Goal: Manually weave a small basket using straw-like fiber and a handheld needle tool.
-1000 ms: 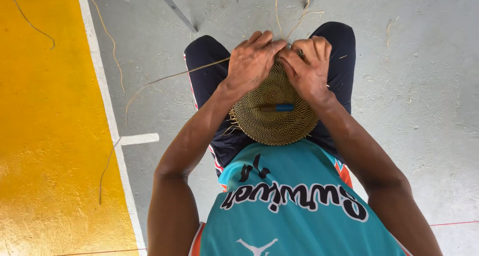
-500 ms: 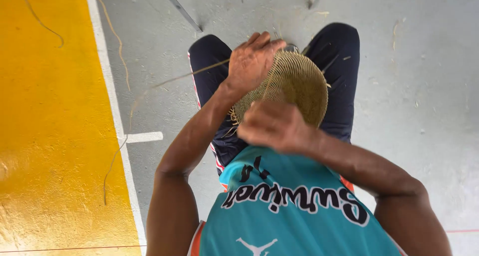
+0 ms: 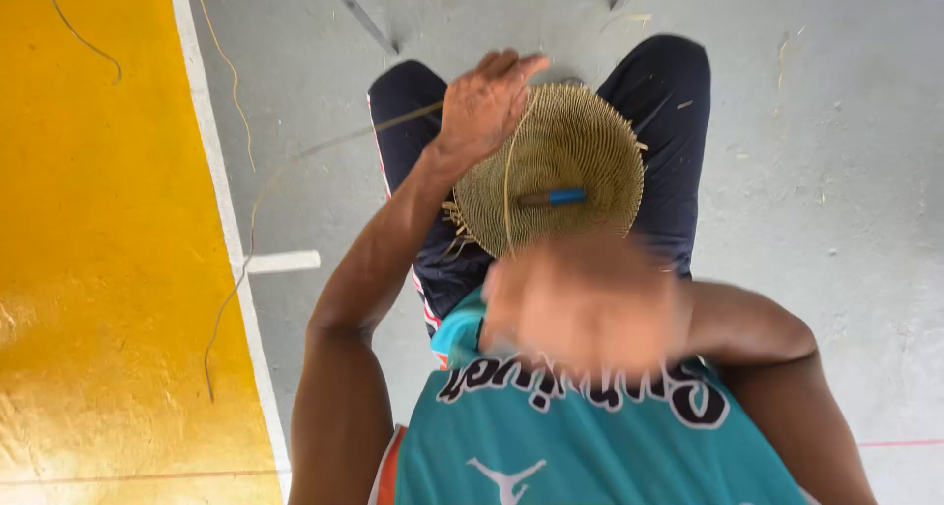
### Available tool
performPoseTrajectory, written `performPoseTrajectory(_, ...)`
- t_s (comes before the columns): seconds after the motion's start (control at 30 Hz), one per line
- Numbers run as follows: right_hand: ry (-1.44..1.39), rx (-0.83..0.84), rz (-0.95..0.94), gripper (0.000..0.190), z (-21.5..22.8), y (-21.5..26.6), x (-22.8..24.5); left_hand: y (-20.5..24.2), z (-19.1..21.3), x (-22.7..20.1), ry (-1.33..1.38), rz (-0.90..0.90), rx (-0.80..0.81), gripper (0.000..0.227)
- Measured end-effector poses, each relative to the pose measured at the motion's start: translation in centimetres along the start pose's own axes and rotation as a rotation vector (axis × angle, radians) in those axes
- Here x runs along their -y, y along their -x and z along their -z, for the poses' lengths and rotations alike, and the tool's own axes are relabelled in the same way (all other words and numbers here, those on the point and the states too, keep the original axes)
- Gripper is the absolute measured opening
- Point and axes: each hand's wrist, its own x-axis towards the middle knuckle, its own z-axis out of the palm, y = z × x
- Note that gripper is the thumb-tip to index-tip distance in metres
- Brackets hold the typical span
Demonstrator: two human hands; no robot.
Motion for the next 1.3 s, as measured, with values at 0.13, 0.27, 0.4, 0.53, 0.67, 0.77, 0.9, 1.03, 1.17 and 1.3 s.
performPoseTrajectory(0.13, 0.053, -0.548, -0.42, 0.005, 2.6, 5.1, -12.1, -0.9, 2.8, -1.0, 0.008, -0.053, -0.049, 0.038)
performPoseTrajectory(0.27, 0.291, -0.56, -0.443, 0.017, 3.7, 8.1, -19.6, -1.6, 2.4, -1.9, -0.086, -0.079, -0.093, 0.032)
performPoseTrajectory(0.4, 0.453, -0.563, -0.414, 0.008, 3.4, 9.1, -21.1, -1.0, 1.7, -2.5, -0.049, -0.061, -0.13, 0.031)
performPoseTrajectory(0.53, 0.141, -0.618, -0.545, 0.011, 3.9, 9.3, -22.1, -1.1, 2.5, -3.3, -0.001, -0.031, -0.129, 0.032)
performPoseTrajectory(0.67, 0.126, -0.626, -0.549, 0.008, 3.7, 9.4, -22.1, -0.7, 2.1, -3.2, 0.005, -0.052, -0.142, 0.033)
performPoseTrajectory(0.77, 0.151, -0.603, -0.566, 0.007, 3.7, 9.2, -21.6, -0.6, 1.7, -3.0, 0.006, -0.048, -0.135, 0.032)
performPoseTrajectory(0.9, 0.18, -0.546, -0.58, 0.006, 3.7, 8.9, -21.2, -0.6, 1.8, -3.0, 0.02, -0.049, -0.119, 0.033)
performPoseTrajectory(1.03, 0.236, -0.476, -0.564, 0.005, 4.1, 9.0, -20.7, -0.5, 1.5, -2.9, 0.02, -0.038, -0.116, 0.036)
performPoseTrajectory(1.17, 0.245, -0.442, -0.645, 0.009, 4.4, 10.1, -21.6, -0.8, 1.6, -2.8, 0.041, -0.056, -0.098, 0.036)
performPoseTrajectory(1.3, 0.282, -0.426, -0.578, 0.009, 4.5, 10.1, -19.9, -1.4, 2.5, -2.6, 0.065, -0.1, -0.086, 0.041)
